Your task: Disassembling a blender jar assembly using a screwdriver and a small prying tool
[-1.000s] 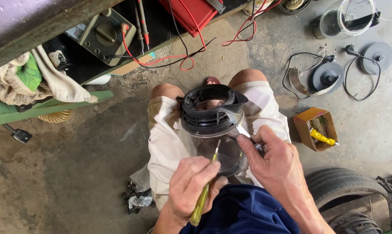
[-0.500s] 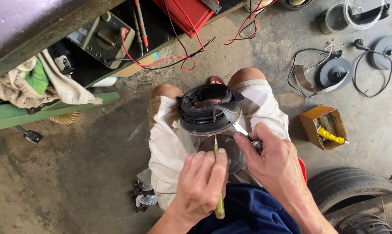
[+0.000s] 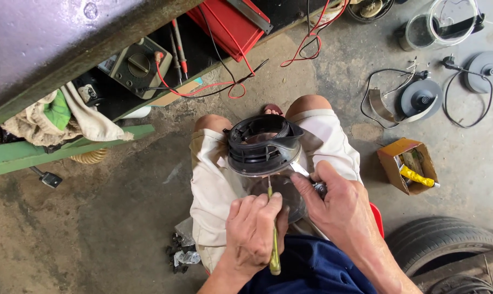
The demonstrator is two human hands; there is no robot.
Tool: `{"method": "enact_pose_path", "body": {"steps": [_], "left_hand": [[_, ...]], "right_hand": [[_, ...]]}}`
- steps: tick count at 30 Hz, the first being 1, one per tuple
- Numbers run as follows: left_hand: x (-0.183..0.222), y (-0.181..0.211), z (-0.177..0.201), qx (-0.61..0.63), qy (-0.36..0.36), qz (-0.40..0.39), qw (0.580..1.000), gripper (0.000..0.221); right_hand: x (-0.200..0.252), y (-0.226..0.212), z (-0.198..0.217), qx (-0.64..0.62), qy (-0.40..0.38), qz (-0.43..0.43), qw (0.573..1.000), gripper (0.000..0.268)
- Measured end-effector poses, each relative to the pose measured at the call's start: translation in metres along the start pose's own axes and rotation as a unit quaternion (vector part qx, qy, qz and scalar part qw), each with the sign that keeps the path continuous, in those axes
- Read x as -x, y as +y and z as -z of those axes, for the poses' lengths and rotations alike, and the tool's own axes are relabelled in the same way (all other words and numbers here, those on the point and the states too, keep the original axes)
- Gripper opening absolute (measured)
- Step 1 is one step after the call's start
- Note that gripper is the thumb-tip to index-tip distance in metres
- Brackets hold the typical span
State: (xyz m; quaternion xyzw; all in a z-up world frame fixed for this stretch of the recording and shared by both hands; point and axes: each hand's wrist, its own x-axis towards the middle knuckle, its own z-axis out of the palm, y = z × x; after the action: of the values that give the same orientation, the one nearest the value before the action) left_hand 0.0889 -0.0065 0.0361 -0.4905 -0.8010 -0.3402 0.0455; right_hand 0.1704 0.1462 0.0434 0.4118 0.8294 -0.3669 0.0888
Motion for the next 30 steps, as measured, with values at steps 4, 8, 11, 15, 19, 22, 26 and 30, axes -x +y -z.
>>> {"method": "enact_pose_path", "body": {"steps": [4, 8, 11, 15, 19, 22, 26, 30], "left_hand": [[0.0, 0.001, -0.012, -0.054, 0.007, -0.009, 0.998, 0.023], [0.019, 0.016, -0.044, -0.108, 0.06, 0.088, 0.988, 0.028], [0.018, 0.018, -0.043, -0.131, 0.063, 0.095, 0.985, 0.029], [0.013, 0.001, -0.013, 0.052, 0.008, 0.038, 0.998, 0.019], [0.008, -0.002, 0.041, 0.288, -0.099, 0.113, 0.946, 0.058], [0.019, 0.0, 0.067, 0.379, -0.226, 0.225, 0.869, 0.077], [0.055, -0.003, 0.048, 0.563, -0.207, 0.62, 0.506, 0.04], [0.04, 0.036, 0.08, 0.422, -0.128, 0.461, 0.77, 0.069]], "right_hand": [[-0.001, -0.006, 0.001, 0.007, -0.008, -0.032, 0.999, 0.041], [-0.002, -0.005, 0.002, 0.014, -0.014, -0.047, 0.999, 0.041], [0.0, -0.004, 0.001, 0.022, -0.023, -0.053, 0.998, 0.041], [0.001, 0.003, -0.001, 0.01, -0.009, -0.023, 1.0, 0.041], [0.0, -0.001, 0.001, -0.01, -0.036, -0.079, 0.996, 0.042], [0.0, 0.003, -0.002, -0.013, -0.005, -0.027, 1.0, 0.039], [0.0, -0.002, 0.003, -0.006, -0.028, -0.071, 0.997, 0.04], [0.001, -0.004, 0.003, -0.004, -0.035, -0.08, 0.996, 0.042]]}}
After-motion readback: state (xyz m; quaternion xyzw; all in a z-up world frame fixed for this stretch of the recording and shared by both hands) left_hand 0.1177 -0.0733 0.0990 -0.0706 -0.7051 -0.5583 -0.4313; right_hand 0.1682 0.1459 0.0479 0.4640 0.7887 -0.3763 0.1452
